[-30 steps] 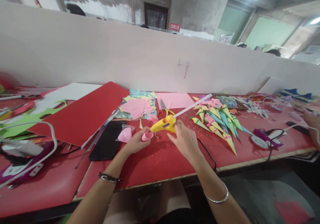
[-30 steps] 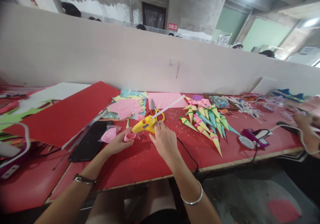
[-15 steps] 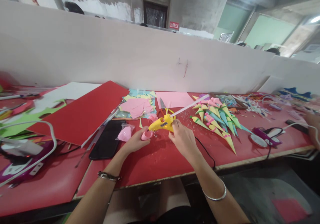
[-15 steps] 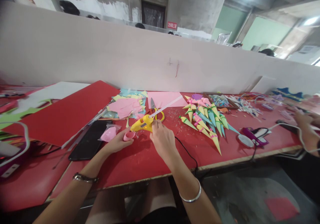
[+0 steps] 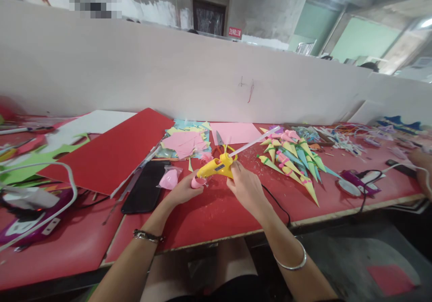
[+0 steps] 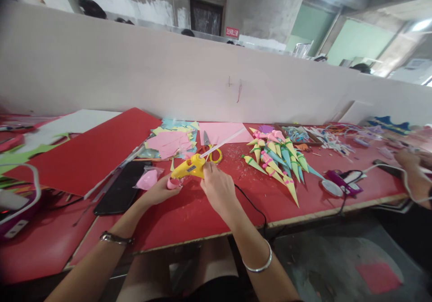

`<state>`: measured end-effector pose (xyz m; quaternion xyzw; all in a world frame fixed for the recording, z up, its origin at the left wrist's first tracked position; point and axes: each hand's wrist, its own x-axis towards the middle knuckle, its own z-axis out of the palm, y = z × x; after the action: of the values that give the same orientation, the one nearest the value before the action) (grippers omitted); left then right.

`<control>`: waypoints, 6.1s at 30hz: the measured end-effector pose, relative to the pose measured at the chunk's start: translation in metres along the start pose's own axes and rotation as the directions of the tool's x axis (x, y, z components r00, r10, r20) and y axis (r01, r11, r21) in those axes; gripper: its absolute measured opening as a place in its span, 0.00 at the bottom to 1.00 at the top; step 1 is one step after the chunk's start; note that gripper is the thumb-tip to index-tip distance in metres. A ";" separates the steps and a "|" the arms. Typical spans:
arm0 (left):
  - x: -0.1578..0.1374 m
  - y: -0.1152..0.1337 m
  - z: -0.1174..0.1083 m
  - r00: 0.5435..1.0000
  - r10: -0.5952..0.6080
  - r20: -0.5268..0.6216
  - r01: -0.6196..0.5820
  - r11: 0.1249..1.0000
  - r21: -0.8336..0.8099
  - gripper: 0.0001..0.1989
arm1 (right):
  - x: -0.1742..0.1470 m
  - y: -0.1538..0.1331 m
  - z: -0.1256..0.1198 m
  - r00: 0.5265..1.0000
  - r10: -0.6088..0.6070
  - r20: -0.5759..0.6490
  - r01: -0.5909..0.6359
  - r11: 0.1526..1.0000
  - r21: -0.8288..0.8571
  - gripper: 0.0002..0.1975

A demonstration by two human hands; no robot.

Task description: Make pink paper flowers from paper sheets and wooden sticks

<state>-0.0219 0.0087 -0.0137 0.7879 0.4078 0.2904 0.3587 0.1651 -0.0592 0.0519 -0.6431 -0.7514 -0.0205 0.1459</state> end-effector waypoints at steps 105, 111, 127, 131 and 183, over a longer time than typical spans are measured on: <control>0.005 -0.009 -0.010 0.925 -0.031 -0.378 -0.095 0.946 -0.311 0.25 | 0.070 -0.019 0.076 0.911 -0.168 -0.378 0.412 0.442 0.797 0.05; -0.001 0.001 -0.012 0.898 -0.049 -0.437 -0.041 0.980 -0.195 0.32 | 0.069 -0.022 0.079 0.931 -0.159 -0.328 0.364 0.438 0.822 0.04; 0.002 -0.005 -0.015 0.923 -0.043 -0.381 0.026 0.998 -0.049 0.19 | 0.066 -0.023 0.078 0.924 -0.201 -0.324 0.381 0.487 0.786 0.12; 0.004 -0.003 -0.015 0.935 -0.064 -0.350 0.019 0.991 -0.131 0.19 | 0.067 -0.022 0.078 0.914 -0.195 -0.356 0.406 0.486 0.774 0.12; 0.003 -0.004 -0.015 0.953 -0.279 -0.116 0.159 0.790 -0.592 0.21 | 0.066 -0.019 0.083 0.882 -0.283 -0.377 0.472 0.506 0.722 0.11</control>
<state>-0.0333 0.0175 -0.0080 0.5565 0.4231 0.4328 0.5692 0.1216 0.0188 -0.0084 -0.3220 -0.7819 0.2178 0.4873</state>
